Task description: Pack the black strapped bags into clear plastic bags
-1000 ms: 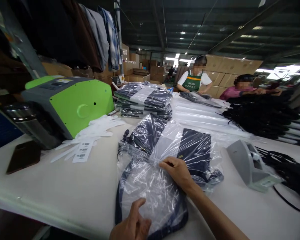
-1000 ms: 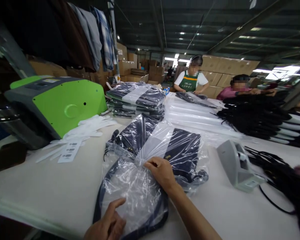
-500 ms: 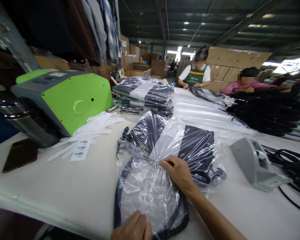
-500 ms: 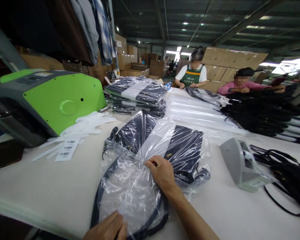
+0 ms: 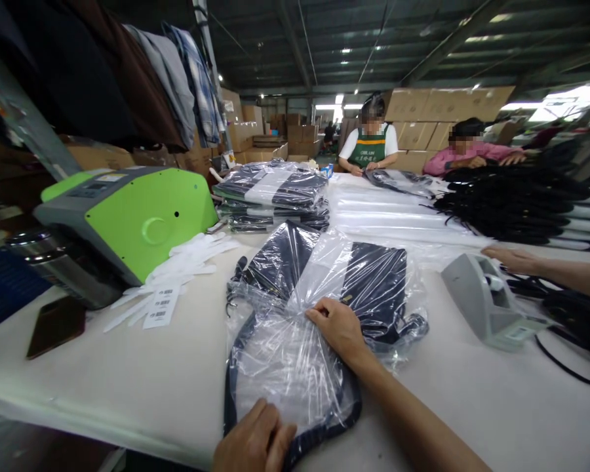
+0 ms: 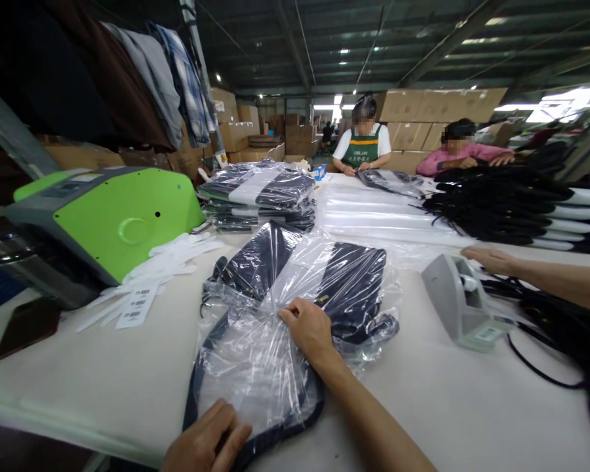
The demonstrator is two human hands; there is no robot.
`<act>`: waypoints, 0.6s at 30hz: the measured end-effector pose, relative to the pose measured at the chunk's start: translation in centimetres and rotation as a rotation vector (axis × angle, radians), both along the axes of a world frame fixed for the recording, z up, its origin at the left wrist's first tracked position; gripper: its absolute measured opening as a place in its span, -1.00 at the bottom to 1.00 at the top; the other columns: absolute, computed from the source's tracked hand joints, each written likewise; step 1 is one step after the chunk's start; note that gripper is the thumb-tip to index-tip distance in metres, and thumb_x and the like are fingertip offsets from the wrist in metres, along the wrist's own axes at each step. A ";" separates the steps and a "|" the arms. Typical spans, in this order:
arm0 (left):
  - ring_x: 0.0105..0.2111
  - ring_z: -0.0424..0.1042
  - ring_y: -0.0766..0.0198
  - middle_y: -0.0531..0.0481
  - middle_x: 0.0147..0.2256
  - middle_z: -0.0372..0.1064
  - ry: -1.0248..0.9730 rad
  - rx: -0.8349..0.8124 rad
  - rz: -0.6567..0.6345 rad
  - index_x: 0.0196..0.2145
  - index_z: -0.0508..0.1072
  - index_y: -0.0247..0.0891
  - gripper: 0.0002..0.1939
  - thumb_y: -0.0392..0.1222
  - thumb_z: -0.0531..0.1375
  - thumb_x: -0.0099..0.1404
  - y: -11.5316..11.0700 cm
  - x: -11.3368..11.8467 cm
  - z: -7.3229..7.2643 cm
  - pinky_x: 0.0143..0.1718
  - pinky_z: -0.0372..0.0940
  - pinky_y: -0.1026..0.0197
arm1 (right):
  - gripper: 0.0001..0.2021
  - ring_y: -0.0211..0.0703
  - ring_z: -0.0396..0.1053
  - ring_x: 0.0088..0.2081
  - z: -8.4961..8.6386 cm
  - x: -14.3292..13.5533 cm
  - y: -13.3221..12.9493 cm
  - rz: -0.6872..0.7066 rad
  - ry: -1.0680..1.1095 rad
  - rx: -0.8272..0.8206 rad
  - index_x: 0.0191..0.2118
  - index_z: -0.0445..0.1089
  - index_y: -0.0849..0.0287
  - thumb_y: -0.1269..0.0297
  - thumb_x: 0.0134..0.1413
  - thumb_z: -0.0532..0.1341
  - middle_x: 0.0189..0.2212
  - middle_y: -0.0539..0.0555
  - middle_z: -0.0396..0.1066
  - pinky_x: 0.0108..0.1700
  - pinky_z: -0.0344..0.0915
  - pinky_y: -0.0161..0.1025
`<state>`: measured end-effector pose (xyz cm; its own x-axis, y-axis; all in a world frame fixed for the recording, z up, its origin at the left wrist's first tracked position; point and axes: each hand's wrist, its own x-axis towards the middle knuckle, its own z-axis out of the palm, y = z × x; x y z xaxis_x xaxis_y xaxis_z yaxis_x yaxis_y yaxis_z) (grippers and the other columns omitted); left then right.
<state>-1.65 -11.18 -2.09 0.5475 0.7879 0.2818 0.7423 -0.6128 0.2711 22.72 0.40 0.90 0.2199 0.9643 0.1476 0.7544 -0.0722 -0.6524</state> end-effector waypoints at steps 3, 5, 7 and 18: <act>-0.45 0.46 0.30 0.11 -0.42 0.40 -0.071 -0.202 0.071 -0.40 0.33 -0.16 -0.78 -0.13 0.33 0.24 -1.2 0.3 1.3 -0.42 0.32 0.32 | -0.80 -0.23 0.35 -0.44 -0.2 0.2 0.1 0.054 0.049 0.076 -0.47 0.44 0.12 0.16 0.09 0.31 -0.51 -0.06 0.44 -0.35 0.12 -0.29; -0.38 0.45 0.27 0.08 -0.38 0.40 -0.175 -0.220 0.059 -0.36 0.34 -0.16 -0.80 -0.13 0.32 0.25 -2.1 0.4 1.7 -0.34 0.34 0.29 | -0.78 -0.25 0.32 -0.47 0.0 0.4 -0.5 0.097 0.145 0.208 -0.48 0.42 0.14 0.16 0.10 0.31 -0.54 -0.07 0.40 -0.36 0.16 -0.30; -0.31 0.46 0.24 0.04 -0.31 0.41 -0.312 -0.239 0.031 -0.26 0.37 -0.15 -0.87 -0.08 0.23 0.35 -3.0 0.2 2.0 -0.27 0.36 0.26 | -0.76 -0.28 0.28 -0.51 1.0 0.5 -2.1 0.117 0.234 0.369 -0.49 0.38 0.15 0.17 0.12 0.30 -0.57 -0.08 0.36 -0.40 0.18 -0.32; -0.04 0.44 0.19 -0.05 -0.05 0.43 -0.392 -0.264 -0.066 0.03 0.30 -0.11 -0.63 -0.40 0.10 0.29 -3.5 2.9 4.6 0.02 0.37 0.14 | -0.81 -0.27 0.36 -0.47 8.3 3.1 -11.8 0.408 0.094 0.822 -0.30 0.43 0.14 0.50 0.02 0.40 -0.50 -0.05 0.42 -0.44 0.30 -0.32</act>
<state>1.24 -14.67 2.49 0.4914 0.8273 0.2721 0.5148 -0.5279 0.6755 25.79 -11.42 9.23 -0.0685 0.5695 0.8191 0.5606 0.7012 -0.4406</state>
